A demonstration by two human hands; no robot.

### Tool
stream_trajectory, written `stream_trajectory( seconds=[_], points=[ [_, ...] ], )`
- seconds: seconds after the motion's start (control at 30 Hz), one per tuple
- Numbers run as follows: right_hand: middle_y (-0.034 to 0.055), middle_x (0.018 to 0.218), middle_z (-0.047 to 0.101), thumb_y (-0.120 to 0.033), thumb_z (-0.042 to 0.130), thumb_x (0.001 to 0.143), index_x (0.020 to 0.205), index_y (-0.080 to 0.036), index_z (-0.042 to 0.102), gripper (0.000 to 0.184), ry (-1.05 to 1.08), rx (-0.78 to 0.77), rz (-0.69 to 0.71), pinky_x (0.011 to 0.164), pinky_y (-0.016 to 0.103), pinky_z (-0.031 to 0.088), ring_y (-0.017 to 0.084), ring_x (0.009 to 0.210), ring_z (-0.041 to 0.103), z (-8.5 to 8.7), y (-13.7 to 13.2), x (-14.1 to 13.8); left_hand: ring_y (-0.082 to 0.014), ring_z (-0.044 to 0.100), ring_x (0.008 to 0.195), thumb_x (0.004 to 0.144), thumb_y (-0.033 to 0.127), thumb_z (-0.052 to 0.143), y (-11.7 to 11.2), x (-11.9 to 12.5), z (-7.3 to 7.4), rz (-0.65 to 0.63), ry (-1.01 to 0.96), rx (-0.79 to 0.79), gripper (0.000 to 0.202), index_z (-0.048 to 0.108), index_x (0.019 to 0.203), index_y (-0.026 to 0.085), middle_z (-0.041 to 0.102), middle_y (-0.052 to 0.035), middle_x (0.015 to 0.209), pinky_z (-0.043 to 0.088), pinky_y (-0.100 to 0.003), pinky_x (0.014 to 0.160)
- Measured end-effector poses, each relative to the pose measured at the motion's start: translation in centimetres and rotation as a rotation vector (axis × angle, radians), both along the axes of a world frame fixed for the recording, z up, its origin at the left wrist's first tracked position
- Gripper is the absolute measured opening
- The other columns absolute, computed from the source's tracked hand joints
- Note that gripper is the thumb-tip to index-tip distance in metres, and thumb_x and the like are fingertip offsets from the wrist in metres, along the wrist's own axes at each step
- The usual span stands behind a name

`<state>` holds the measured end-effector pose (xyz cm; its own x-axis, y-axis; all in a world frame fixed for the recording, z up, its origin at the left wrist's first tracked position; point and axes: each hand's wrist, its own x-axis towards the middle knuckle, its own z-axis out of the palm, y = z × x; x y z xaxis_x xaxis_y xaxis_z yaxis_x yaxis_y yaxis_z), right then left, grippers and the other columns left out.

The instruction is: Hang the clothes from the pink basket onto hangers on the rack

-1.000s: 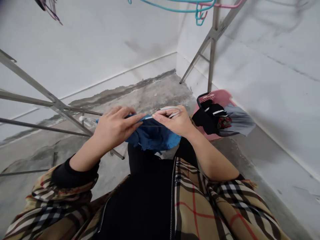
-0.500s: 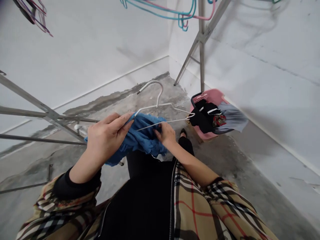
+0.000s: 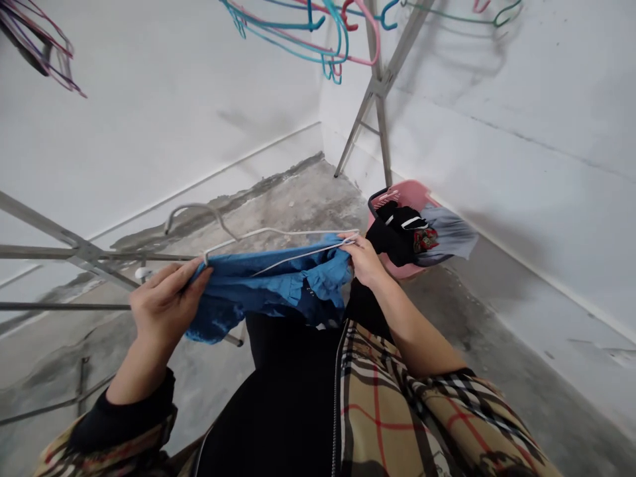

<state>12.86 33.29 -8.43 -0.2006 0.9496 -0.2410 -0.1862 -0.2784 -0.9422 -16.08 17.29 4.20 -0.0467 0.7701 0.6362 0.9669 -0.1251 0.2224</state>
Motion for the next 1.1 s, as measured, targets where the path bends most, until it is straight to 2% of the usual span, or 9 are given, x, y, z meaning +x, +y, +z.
stream_trajectory(
  seconds=[0.17,0.3,0.47,0.67,0.73,0.87,0.9,1.03,1.1],
  points=[
    [-0.0003,0.077,0.063,-0.030,0.066,0.064,0.090,-0.018,0.064,0.029,-0.224,0.337,-0.101,0.063,0.025,0.042,0.013,0.067,0.055,2.2,0.6,1.2,-0.0110,0.064,0.063,0.087,0.026,0.066,-0.7,-0.7,-0.9,0.041,0.043,0.113,0.013,0.074,0.096,0.023,0.069,-0.0010,0.073,0.050,-0.020,0.061],
    [0.0012,0.077,0.064,-0.025,0.060,0.068,0.091,-0.017,0.066,0.025,-0.366,0.521,-0.094,0.061,0.026,0.041,0.012,0.064,0.054,3.6,1.2,2.0,-0.0100,0.062,0.060,0.086,0.023,0.067,-1.0,-1.0,-1.5,0.024,0.088,0.186,0.010,0.074,0.094,0.022,0.068,-0.0008,0.072,0.049,-0.020,0.060],
    [0.0022,0.076,0.064,-0.019,0.054,0.064,0.086,-0.015,0.067,0.026,-0.451,0.606,-0.059,0.058,0.026,0.040,0.013,0.062,0.054,5.6,1.9,2.8,-0.0098,0.062,0.060,0.085,0.020,0.067,-1.7,-1.4,-2.1,0.027,0.135,0.189,0.012,0.074,0.095,0.024,0.070,0.0000,0.074,0.048,-0.019,0.059],
    [-0.0003,0.067,0.058,-0.015,0.050,0.064,0.087,-0.016,0.069,0.030,-0.509,0.670,-0.100,0.054,0.025,0.036,0.011,0.055,0.047,7.4,1.3,2.8,-0.0093,0.062,0.062,0.087,0.023,0.066,-2.4,-1.5,-3.1,0.065,0.166,0.041,0.020,0.074,0.105,0.026,0.068,0.0002,0.074,0.046,-0.018,0.059],
    [0.0006,0.071,0.060,-0.013,0.050,0.068,0.088,-0.017,0.070,0.029,-0.533,0.737,-0.001,0.055,0.025,0.037,0.010,0.057,0.046,8.5,0.1,2.9,-0.0094,0.062,0.063,0.089,0.026,0.065,-2.2,-1.3,-3.3,0.122,0.147,0.013,0.020,0.074,0.106,0.027,0.069,0.0002,0.074,0.045,-0.017,0.058],
    [0.0038,0.098,0.066,-0.022,0.057,0.083,0.101,-0.021,0.072,0.024,-0.516,0.861,0.592,0.058,0.024,0.043,0.009,0.062,0.051,11.4,-2.3,4.1,-0.0101,0.061,0.060,0.088,0.030,0.064,-1.7,-1.2,-3.2,0.086,-0.066,0.010,0.015,0.075,0.096,0.023,0.069,-0.0001,0.071,0.047,-0.019,0.057],
    [0.0046,0.106,0.066,-0.027,0.058,0.086,0.107,-0.023,0.072,0.025,-0.537,0.881,0.634,0.060,0.024,0.045,0.009,0.064,0.053,12.0,-2.5,4.3,-0.0103,0.061,0.059,0.087,0.030,0.065,-1.6,-1.2,-3.0,0.047,-0.119,0.014,0.015,0.075,0.093,0.022,0.069,-0.0003,0.070,0.048,-0.019,0.057],
    [0.0075,0.118,0.065,-0.040,0.064,0.087,0.121,-0.027,0.067,0.037,-0.761,0.966,0.487,0.080,0.032,0.050,0.019,0.091,0.062,12.5,-1.5,4.5,-0.0109,0.060,0.057,0.084,0.030,0.066,-1.3,-1.0,-2.2,-0.073,-0.227,-0.059,0.013,0.076,0.088,0.022,0.071,-0.0016,0.070,0.048,-0.021,0.058],
    [0.0081,0.110,0.068,-0.045,0.063,0.087,0.118,-0.026,0.069,0.037,-0.820,0.984,0.572,0.083,0.034,0.049,0.022,0.095,0.062,11.9,-0.6,4.1,-0.0112,0.060,0.057,0.084,0.030,0.065,-1.1,-0.9,-1.8,-0.090,-0.266,-0.089,0.014,0.076,0.087,0.021,0.070,-0.0017,0.068,0.048,-0.021,0.057]
  ],
)
